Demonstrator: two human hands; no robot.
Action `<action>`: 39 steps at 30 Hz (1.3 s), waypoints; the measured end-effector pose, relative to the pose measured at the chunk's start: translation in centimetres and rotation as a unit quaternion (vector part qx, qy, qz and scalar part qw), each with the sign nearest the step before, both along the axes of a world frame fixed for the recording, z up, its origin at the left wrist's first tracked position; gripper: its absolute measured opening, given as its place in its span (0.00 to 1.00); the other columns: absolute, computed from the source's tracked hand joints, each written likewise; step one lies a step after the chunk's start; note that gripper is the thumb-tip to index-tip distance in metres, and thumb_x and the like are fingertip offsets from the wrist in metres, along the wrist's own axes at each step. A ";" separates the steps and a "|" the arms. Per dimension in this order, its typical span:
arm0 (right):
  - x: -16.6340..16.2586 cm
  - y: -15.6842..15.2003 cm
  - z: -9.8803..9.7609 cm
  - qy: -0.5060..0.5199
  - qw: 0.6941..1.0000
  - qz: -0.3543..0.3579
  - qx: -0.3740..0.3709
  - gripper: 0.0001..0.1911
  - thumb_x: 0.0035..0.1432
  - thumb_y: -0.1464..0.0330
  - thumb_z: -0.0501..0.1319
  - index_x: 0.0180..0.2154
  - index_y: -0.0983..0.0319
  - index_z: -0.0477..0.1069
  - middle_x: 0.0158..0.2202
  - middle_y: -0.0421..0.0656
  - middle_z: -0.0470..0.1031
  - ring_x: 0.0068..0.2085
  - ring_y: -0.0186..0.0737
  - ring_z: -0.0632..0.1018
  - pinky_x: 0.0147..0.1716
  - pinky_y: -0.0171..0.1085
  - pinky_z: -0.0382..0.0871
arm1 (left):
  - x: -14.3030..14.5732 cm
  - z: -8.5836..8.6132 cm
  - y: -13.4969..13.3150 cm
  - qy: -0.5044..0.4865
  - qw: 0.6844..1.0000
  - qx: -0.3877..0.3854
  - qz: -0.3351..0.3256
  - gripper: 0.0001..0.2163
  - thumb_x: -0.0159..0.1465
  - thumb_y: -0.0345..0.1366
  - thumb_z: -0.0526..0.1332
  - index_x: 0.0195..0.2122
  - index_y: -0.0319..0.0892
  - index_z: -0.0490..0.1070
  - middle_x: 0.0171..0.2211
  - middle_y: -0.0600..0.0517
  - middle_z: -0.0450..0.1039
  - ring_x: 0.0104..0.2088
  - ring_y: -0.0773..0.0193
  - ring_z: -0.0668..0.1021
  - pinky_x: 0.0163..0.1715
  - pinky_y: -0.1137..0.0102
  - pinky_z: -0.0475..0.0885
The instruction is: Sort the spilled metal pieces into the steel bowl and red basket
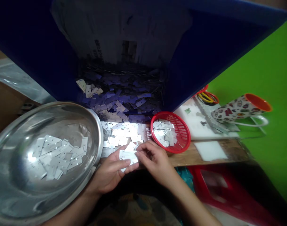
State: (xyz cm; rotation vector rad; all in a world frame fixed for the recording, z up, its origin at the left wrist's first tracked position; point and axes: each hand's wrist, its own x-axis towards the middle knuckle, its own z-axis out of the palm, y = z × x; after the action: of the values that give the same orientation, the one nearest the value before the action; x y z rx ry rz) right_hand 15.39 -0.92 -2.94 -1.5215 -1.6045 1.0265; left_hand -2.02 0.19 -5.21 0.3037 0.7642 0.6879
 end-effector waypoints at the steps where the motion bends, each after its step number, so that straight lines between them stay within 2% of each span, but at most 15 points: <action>1: -0.1 0.0 -0.1 0.005 1.000 -0.003 0.000 0.03 0.59 0.69 0.61 0.32 0.61 0.71 0.30 0.40 0.69 0.31 0.35 0.71 0.31 0.33 0.66 | 0.0 0.0 0.0 0.000 1.000 0.001 0.000 0.22 0.56 0.24 0.66 0.51 0.45 0.68 0.46 0.50 0.75 0.45 0.63 0.77 0.47 0.67 0.73; 4: -0.1 0.0 0.0 0.015 1.000 -0.015 0.007 0.05 0.60 0.69 0.60 0.31 0.61 0.71 0.29 0.40 0.70 0.29 0.34 0.72 0.28 0.32 0.66 | -0.1 0.1 -0.1 -0.009 1.000 0.006 0.006 0.21 0.56 0.24 0.66 0.51 0.44 0.69 0.45 0.51 0.76 0.43 0.64 0.78 0.48 0.66 0.72; 6: 0.1 -0.2 0.2 0.011 0.999 -0.029 0.039 0.04 0.61 0.69 0.60 0.32 0.61 0.71 0.29 0.40 0.72 0.28 0.34 0.73 0.27 0.32 0.67 | -0.2 0.1 -0.1 -0.024 1.000 0.002 0.007 0.22 0.57 0.25 0.65 0.52 0.43 0.67 0.46 0.48 0.76 0.46 0.61 0.78 0.50 0.64 0.71; 9: 0.8 -0.6 0.2 -0.031 0.988 -0.025 0.146 0.04 0.61 0.72 0.60 0.38 0.60 0.73 0.32 0.41 0.77 0.32 0.35 0.77 0.32 0.32 0.71 | -0.3 0.4 0.1 -0.038 0.999 -0.016 0.021 0.19 0.61 0.29 0.62 0.54 0.40 0.66 0.49 0.43 0.75 0.50 0.54 0.77 0.53 0.60 0.69; 11: 1.3 -1.0 -0.1 -0.063 0.975 0.005 0.213 0.08 0.60 0.76 0.60 0.41 0.60 0.73 0.35 0.41 0.79 0.36 0.35 0.79 0.37 0.33 0.73 | -0.3 0.5 0.2 -0.022 0.999 -0.014 0.040 0.17 0.63 0.30 0.61 0.53 0.40 0.66 0.51 0.44 0.74 0.50 0.52 0.77 0.52 0.60 0.70; 13: 1.6 -1.3 -0.6 -0.084 0.965 0.027 0.246 0.11 0.59 0.78 0.60 0.42 0.60 0.73 0.37 0.43 0.79 0.38 0.36 0.79 0.40 0.34 0.74 | -0.2 0.5 0.3 0.002 0.999 0.003 0.044 0.17 0.62 0.29 0.61 0.53 0.42 0.67 0.52 0.46 0.74 0.50 0.53 0.77 0.51 0.62 0.70; 17: 1.6 -1.8 -1.6 -0.099 0.964 0.016 0.245 0.11 0.59 0.78 0.59 0.42 0.59 0.72 0.37 0.43 0.78 0.39 0.37 0.79 0.41 0.35 0.75 | -0.1 0.5 0.3 0.015 0.999 0.039 0.022 0.19 0.62 0.28 0.62 0.54 0.41 0.66 0.50 0.46 0.75 0.50 0.55 0.77 0.50 0.66 0.71; 23: 1.3 -2.0 -2.1 -0.094 0.969 -0.030 0.224 0.12 0.59 0.77 0.60 0.45 0.60 0.70 0.39 0.43 0.77 0.40 0.36 0.79 0.42 0.33 0.74 | 0.0 0.6 0.2 0.026 0.999 0.030 0.027 0.18 0.61 0.27 0.62 0.53 0.42 0.67 0.54 0.47 0.72 0.51 0.54 0.76 0.51 0.65 0.71; 27: 1.2 -1.7 -2.6 -0.105 0.967 0.010 0.232 0.19 0.61 0.79 0.57 0.53 0.60 0.67 0.47 0.46 0.76 0.47 0.38 0.77 0.49 0.36 0.71 | 0.0 0.6 0.2 0.026 0.999 0.028 0.025 0.18 0.61 0.27 0.62 0.53 0.42 0.67 0.55 0.46 0.70 0.52 0.52 0.76 0.50 0.65 0.71; 31: 0.9 -1.9 -2.3 -0.125 0.960 0.020 0.252 0.18 0.61 0.79 0.57 0.51 0.61 0.69 0.45 0.46 0.77 0.46 0.38 0.77 0.48 0.36 0.72 | -0.1 0.3 0.2 0.019 1.000 0.019 0.014 0.18 0.61 0.27 0.62 0.52 0.42 0.66 0.51 0.45 0.74 0.53 0.50 0.75 0.49 0.64 0.71; 34: 1.2 -2.2 -0.8 -0.173 0.946 -0.018 0.272 0.13 0.60 0.79 0.58 0.46 0.62 0.70 0.39 0.45 0.78 0.40 0.37 0.78 0.43 0.35 0.73 | -0.1 0.1 0.2 0.020 1.000 -0.002 0.010 0.20 0.61 0.26 0.61 0.55 0.40 0.62 0.51 0.42 0.74 0.53 0.49 0.74 0.50 0.62 0.71; 37: 3.2 -1.8 1.0 -0.245 0.915 -0.118 0.298 0.08 0.58 0.76 0.60 0.40 0.62 0.72 0.32 0.42 0.77 0.32 0.36 0.77 0.36 0.34 0.72 | -0.1 0.0 0.5 -0.014 0.999 -0.039 0.005 0.22 0.62 0.26 0.56 0.57 0.34 0.59 0.50 0.36 0.74 0.54 0.46 0.74 0.50 0.58 0.71; 39: 5.2 -1.2 1.6 -0.282 0.898 -0.189 0.281 0.04 0.58 0.72 0.61 0.37 0.61 0.73 0.29 0.41 0.77 0.28 0.36 0.76 0.32 0.34 0.71 | -0.1 0.1 0.8 -0.043 0.997 -0.064 0.007 0.23 0.61 0.26 0.52 0.59 0.31 0.56 0.51 0.32 0.72 0.54 0.44 0.73 0.50 0.56 0.71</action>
State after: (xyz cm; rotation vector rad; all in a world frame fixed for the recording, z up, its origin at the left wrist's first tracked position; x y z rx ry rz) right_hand 20.55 -2.08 -1.31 -1.6829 -1.6696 -0.1262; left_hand -2.07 0.99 -5.09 0.1509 0.7261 0.6573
